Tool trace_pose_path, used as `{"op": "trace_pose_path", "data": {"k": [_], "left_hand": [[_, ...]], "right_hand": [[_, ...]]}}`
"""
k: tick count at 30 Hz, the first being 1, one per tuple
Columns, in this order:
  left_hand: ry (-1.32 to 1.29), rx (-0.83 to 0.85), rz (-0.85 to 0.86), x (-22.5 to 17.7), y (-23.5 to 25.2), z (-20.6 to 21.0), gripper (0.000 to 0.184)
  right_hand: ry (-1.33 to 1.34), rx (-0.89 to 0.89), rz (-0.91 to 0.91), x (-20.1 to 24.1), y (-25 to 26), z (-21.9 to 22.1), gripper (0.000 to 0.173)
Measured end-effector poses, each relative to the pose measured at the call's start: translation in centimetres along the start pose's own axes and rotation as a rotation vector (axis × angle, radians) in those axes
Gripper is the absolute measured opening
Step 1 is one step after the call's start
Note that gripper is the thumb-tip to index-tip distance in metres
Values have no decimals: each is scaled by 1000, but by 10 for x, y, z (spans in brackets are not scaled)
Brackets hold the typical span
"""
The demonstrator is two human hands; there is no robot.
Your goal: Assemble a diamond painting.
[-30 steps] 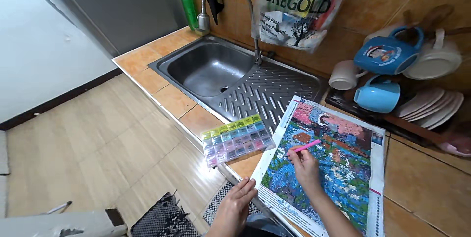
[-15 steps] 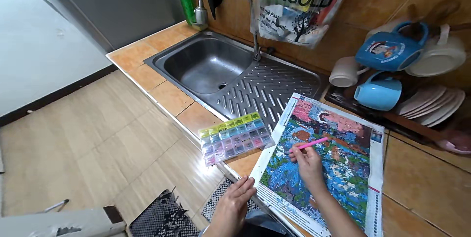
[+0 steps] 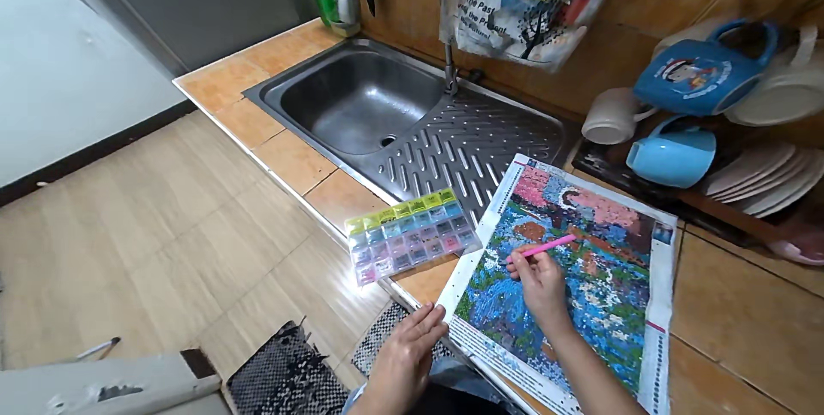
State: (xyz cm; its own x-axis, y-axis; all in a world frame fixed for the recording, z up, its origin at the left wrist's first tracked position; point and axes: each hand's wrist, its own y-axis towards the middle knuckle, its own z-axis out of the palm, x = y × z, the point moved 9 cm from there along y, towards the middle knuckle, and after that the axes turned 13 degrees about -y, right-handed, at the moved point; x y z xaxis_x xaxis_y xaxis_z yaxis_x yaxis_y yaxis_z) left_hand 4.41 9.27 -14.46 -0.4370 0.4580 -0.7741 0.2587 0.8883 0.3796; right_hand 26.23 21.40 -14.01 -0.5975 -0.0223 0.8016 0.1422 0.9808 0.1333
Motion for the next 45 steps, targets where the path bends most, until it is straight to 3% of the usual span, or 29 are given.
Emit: {"op": "trace_pose_path", "data": {"k": [36,45], "left_hand": [[14,6,-10,1,1,1,35],[11,2,1,1,1,1,33]], "right_hand": [[-61,147,-60,11,7,4,12],[-128,102,-238,18,2,5,16]]}}
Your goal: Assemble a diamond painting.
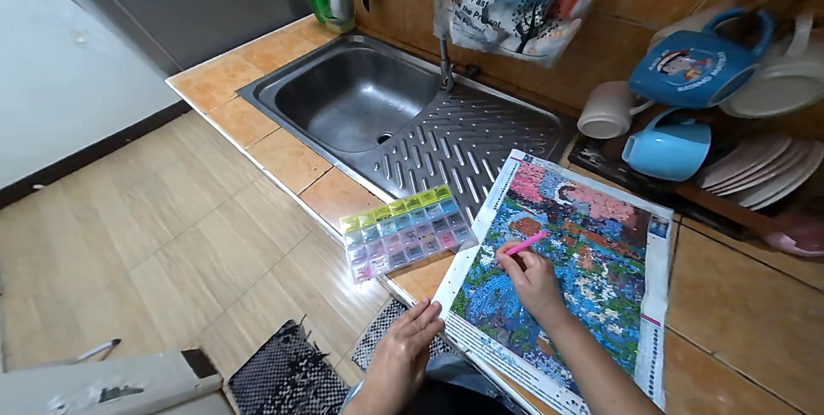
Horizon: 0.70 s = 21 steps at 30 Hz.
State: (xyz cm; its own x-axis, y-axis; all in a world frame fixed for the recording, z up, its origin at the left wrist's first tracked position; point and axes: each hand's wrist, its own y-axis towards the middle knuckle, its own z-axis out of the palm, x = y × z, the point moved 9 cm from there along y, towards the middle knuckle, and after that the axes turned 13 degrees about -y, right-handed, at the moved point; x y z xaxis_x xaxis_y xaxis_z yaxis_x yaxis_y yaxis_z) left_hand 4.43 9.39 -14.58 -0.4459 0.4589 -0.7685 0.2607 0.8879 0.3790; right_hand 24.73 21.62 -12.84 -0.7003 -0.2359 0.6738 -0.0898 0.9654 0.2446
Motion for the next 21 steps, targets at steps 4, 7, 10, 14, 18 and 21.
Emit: {"op": "trace_pose_path", "data": {"k": [4,7,10,14,18,21], "left_hand": [[21,-7,8,0,0,-1,33],[4,12,-9,0,0,-1,34],[-5,12,-17,-1,0,-1,34],[-1,12,-19,0,-1,0,35],[2,8,-22,0,-1,0,36],[3,17,-25,0,-1,0,36]], "right_hand": [[194,-22,164,-16,-2,-3,13],[262,-53,211,-21,-3,-4,13],[239,-53,203,-19,-3,-5,13],[200,-59,173,-19,-4,-4,13],[182,-56,155,-18,-4,-4,14],[152,-70,117,-17,-5,-4,15]]}}
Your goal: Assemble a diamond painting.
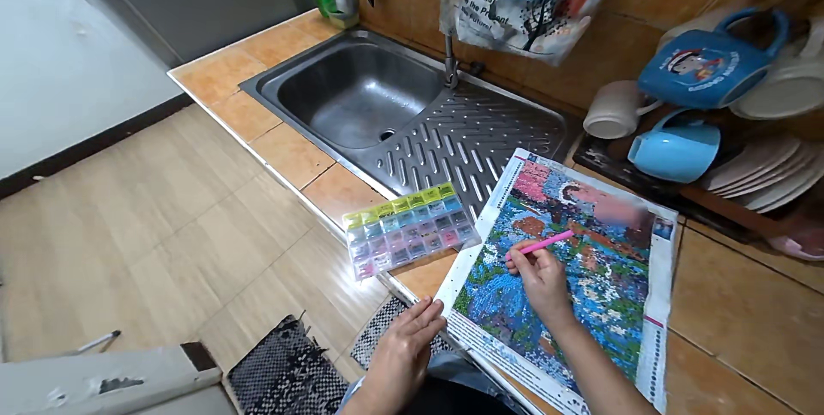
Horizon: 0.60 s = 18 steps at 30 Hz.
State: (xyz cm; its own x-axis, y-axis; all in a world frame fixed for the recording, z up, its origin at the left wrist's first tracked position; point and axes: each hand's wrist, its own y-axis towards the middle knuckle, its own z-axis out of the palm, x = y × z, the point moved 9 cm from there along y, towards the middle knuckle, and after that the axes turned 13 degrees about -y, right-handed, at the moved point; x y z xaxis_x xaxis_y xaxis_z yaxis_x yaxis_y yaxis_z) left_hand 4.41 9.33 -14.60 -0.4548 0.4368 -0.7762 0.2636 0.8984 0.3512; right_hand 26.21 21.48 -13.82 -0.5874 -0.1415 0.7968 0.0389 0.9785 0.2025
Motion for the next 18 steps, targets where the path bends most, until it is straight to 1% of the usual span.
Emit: {"op": "trace_pose_path", "data": {"k": [8,18], "left_hand": [[0,-15,13,-1,0,-1,35],[-1,-24,11,-1,0,-1,34]], "right_hand": [[-61,-38,-67,3,-2,1,17],[-55,-54,-69,3,-2,1,16]]}}
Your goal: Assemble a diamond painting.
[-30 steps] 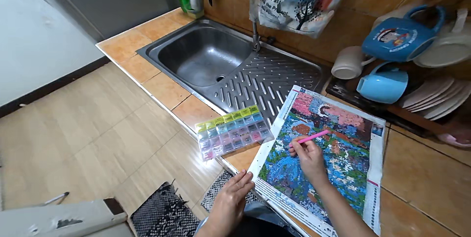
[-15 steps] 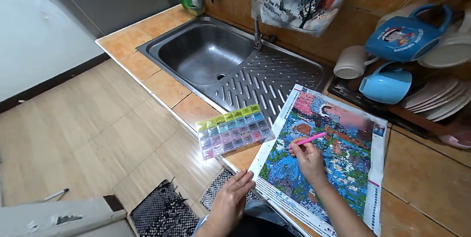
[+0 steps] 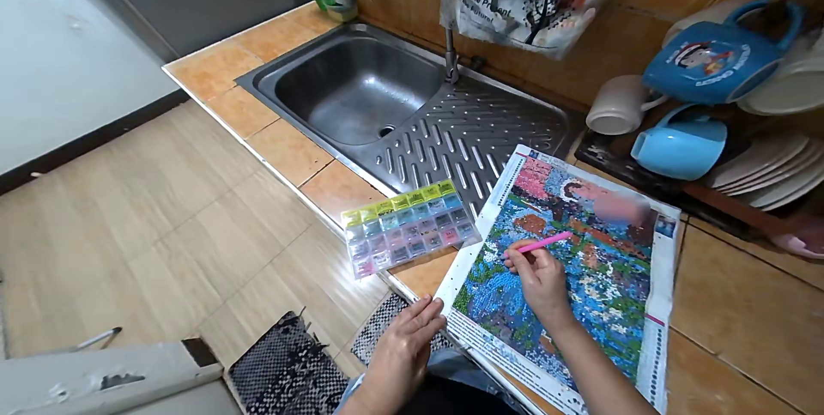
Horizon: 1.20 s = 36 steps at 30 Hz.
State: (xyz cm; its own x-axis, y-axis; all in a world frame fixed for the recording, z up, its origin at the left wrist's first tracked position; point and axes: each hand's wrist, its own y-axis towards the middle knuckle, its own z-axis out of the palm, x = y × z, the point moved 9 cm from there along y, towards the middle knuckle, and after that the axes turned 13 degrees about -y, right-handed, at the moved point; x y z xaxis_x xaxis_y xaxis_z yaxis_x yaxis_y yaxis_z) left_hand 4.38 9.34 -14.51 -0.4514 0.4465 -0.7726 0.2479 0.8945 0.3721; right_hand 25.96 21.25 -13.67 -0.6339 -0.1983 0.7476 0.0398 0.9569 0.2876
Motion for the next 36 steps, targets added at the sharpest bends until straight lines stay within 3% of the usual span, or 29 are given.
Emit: {"op": "trace_pose_path", "data": {"k": [12,24,36], "left_hand": [[14,-6,19,-1,0,-1,34],[2,-1,-7,0,0,0,35],[8,1,8,-1,1,0,34]], "right_hand": [[132,7,146,-8,1,-3,14],[-7,-14,-10,-1,-1,-1,17],[-3,-31,-9,0,-1,-2,16]]}}
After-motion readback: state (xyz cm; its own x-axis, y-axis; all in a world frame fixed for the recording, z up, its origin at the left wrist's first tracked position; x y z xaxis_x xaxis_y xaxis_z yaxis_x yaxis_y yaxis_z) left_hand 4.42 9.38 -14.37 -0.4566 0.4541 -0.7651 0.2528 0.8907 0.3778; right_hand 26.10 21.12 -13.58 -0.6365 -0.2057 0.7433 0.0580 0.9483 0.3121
